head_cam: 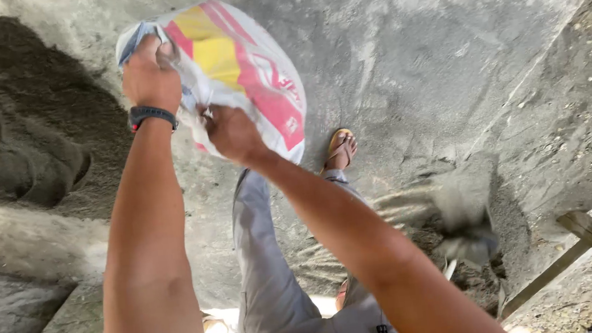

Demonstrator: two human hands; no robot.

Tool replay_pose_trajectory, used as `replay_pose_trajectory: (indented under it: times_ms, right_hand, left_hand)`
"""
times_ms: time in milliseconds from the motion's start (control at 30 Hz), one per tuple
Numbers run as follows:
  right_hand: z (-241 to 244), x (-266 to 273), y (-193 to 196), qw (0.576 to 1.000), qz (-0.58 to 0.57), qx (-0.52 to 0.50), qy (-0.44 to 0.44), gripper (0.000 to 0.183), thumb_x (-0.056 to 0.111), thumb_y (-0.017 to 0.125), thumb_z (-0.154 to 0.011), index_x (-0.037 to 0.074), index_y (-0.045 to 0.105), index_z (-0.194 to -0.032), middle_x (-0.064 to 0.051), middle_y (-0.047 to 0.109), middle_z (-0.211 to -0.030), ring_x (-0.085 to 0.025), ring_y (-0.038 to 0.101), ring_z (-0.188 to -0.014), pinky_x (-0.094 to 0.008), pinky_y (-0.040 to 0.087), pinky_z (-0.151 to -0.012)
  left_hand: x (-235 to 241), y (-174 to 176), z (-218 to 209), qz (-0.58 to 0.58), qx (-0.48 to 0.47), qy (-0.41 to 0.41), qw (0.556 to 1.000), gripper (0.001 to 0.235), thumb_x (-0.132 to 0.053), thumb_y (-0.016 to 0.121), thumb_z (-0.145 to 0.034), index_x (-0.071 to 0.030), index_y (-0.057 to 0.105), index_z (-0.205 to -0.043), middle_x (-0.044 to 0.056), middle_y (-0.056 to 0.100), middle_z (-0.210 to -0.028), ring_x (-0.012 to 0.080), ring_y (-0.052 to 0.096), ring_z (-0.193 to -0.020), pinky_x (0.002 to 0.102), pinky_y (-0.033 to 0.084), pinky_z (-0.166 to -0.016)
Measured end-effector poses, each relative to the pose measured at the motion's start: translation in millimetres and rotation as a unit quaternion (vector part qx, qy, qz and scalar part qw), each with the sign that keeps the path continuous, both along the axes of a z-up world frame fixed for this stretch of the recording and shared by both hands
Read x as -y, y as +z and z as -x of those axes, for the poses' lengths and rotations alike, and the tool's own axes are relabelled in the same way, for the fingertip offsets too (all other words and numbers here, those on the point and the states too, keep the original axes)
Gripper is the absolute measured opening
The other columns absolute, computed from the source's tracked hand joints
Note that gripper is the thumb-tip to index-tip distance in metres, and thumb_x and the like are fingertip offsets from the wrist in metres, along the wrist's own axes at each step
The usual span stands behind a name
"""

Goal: Opening a bag of cement and pouring it onto a pile of sand

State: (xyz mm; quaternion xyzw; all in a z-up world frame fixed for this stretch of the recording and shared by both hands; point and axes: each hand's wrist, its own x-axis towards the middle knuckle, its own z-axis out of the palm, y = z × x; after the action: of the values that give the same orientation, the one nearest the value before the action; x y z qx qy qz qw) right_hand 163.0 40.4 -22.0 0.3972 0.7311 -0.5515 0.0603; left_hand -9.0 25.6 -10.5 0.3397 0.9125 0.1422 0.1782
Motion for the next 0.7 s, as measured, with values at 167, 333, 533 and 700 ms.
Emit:
replay_pose_trajectory:
  times_ms: [167,333,533,700]
  right_hand:
    - [-39.8,0.4,14.8,0.991,0.064,-0.103,-0.057,0.032,0.022,0.047,-0.098,-0.002,0.068,-0.101,-0.009,0.075,-0.124,-0.036,0.072,-0.064,-0.044,0.053,-0.068]
    - [-71.5,-14.7,45.4,0.986,0.092,-0.100,-0.092,0.030,0.023,0.050,-0.102,0.002,0.071,-0.103,-0.019,0.067,-0.073,-0.029,0.057,-0.055,-0.044,0.041,-0.055]
    - [-117.2,-13.9,81.6,0.985,0.075,-0.111,-0.108,0.026,0.016,0.052,-0.103,0.006,0.053,-0.079,-0.009,0.050,-0.062,-0.017,0.048,-0.059,-0.040,0.035,-0.056]
    - [-113.6,-15.3,43.2,0.998,-0.052,-0.042,-0.009,0.010,0.014,0.056,-0.092,0.005,0.061,-0.091,-0.028,0.065,-0.071,-0.056,0.059,-0.067,-0.060,0.039,-0.055]
  left_hand:
    - [-20.3,9.6,-28.5,0.019,0.038,0.007,0.999,0.020,0.002,0.049,-0.100,-0.014,0.057,-0.091,0.009,0.077,-0.091,0.0299,0.074,-0.078,0.049,0.062,-0.062]
    - [-44.4,2.2,-43.1,0.025,0.027,0.004,0.999,0.027,0.006,0.051,-0.094,-0.015,0.065,-0.104,0.011,0.079,-0.102,0.0338,0.076,-0.087,0.054,0.062,-0.071]
    - [-48.4,-15.8,-54.1,0.023,0.072,0.047,0.996,0.026,-0.016,0.051,-0.098,-0.020,0.069,-0.116,0.011,0.071,-0.111,0.0398,0.070,-0.093,0.048,0.058,-0.066]
    - [-29.9,-19.8,-31.5,-0.074,0.026,-0.075,0.994,0.029,-0.030,0.050,-0.109,-0.008,0.066,-0.120,0.027,0.072,-0.098,0.0567,0.063,-0.089,0.061,0.047,-0.070]
